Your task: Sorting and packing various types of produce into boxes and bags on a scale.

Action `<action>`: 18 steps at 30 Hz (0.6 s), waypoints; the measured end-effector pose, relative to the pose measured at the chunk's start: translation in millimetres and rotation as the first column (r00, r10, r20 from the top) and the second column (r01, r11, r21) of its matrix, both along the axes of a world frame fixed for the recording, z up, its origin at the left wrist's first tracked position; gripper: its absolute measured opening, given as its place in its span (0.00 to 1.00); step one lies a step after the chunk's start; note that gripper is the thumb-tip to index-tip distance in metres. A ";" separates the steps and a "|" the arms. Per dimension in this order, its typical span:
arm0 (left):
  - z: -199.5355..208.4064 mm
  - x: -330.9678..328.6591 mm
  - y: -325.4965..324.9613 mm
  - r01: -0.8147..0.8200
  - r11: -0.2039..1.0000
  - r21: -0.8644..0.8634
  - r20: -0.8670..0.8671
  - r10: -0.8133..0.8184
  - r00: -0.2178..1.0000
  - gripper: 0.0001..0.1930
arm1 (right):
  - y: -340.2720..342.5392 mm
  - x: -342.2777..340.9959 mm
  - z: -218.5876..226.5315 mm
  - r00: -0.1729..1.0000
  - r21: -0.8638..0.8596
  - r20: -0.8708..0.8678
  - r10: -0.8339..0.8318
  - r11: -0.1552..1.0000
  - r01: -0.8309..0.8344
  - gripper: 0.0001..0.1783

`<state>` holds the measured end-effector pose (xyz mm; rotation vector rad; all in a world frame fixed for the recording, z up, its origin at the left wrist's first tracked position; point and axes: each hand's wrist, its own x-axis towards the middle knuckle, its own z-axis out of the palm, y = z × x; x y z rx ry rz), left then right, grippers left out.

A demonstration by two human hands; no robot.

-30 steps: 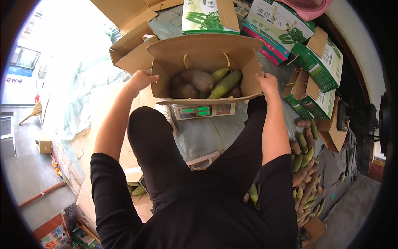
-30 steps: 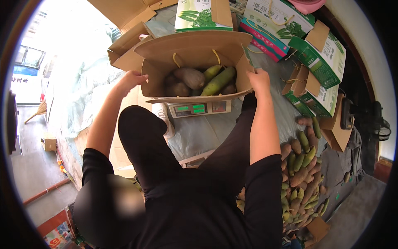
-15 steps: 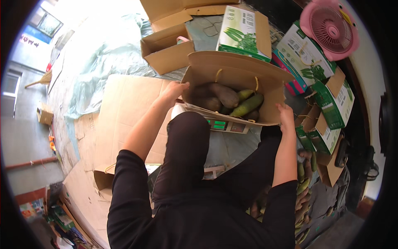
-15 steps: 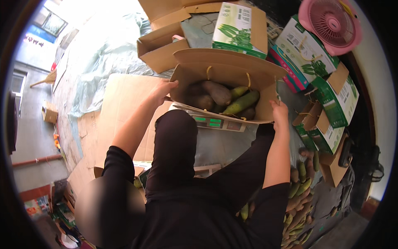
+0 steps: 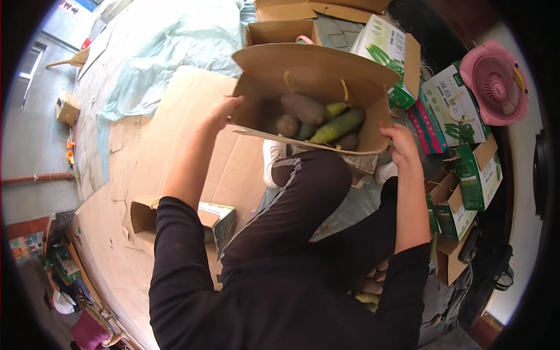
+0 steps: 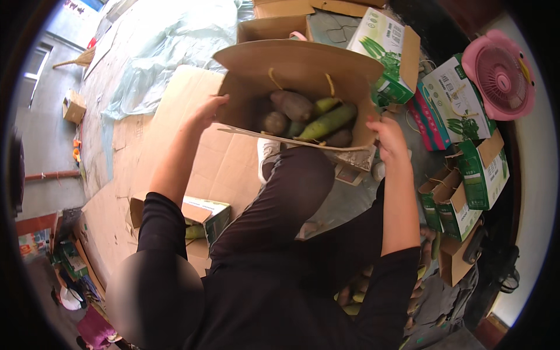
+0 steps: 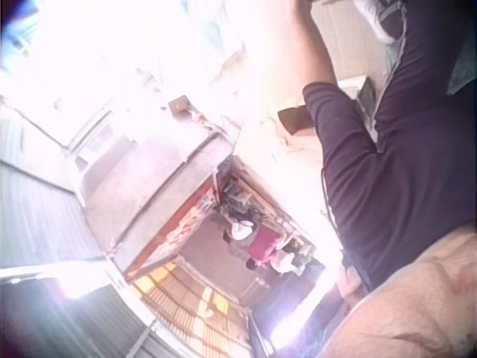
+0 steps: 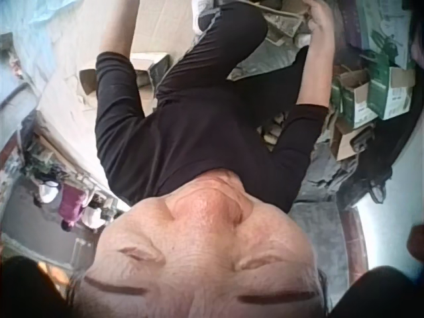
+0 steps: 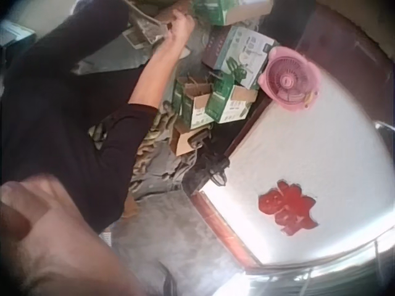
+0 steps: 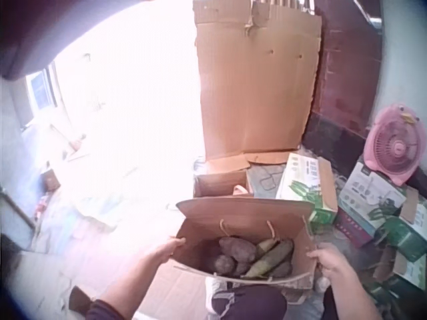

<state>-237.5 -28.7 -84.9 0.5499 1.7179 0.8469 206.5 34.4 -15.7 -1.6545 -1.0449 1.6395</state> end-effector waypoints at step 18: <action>-79.3 -316.0 -317.5 -0.327 0.910 -0.254 -0.423 0.200 0.884 0.13 | -168.9 -333.5 -111.6 0.687 -0.409 -0.021 0.726 0.621 -0.669 0.16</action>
